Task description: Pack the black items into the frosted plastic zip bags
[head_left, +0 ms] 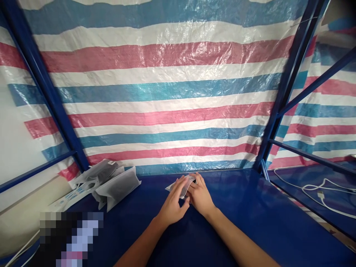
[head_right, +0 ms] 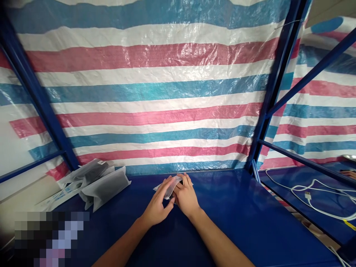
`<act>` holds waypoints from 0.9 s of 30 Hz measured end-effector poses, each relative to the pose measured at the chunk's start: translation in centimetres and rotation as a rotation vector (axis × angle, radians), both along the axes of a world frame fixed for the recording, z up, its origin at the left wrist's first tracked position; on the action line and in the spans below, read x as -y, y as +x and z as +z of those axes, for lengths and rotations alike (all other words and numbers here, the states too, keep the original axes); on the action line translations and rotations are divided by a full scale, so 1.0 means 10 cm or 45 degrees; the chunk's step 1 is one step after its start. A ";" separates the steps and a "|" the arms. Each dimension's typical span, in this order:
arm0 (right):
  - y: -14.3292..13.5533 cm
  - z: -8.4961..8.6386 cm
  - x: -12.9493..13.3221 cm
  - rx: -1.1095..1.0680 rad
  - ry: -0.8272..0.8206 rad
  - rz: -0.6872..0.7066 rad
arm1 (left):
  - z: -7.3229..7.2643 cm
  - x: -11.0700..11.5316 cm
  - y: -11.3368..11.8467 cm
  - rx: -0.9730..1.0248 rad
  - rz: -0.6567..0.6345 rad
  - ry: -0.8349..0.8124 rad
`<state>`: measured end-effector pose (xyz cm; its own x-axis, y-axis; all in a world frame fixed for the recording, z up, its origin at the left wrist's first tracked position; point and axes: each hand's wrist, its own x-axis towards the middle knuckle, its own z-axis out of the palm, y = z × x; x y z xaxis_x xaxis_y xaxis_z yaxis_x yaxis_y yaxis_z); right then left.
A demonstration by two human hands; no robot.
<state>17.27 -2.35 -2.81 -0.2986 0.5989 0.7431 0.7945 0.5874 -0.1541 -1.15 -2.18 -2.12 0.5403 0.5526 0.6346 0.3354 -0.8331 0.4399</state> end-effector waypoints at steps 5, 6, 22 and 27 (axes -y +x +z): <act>0.24 0.10 0.07 -0.180 -0.008 0.115 | 0.07 -0.12 -0.34 -0.094 0.122 -0.087; 0.25 0.12 0.10 -0.207 0.012 0.143 | 0.06 -0.14 -0.37 -0.090 0.130 -0.088; 0.32 0.24 0.14 -0.109 -0.008 0.368 | 0.13 -0.06 -0.27 0.065 0.095 0.003; 0.75 0.20 -0.09 -0.196 -0.032 0.140 | 0.23 -0.09 -0.35 0.263 0.307 -0.184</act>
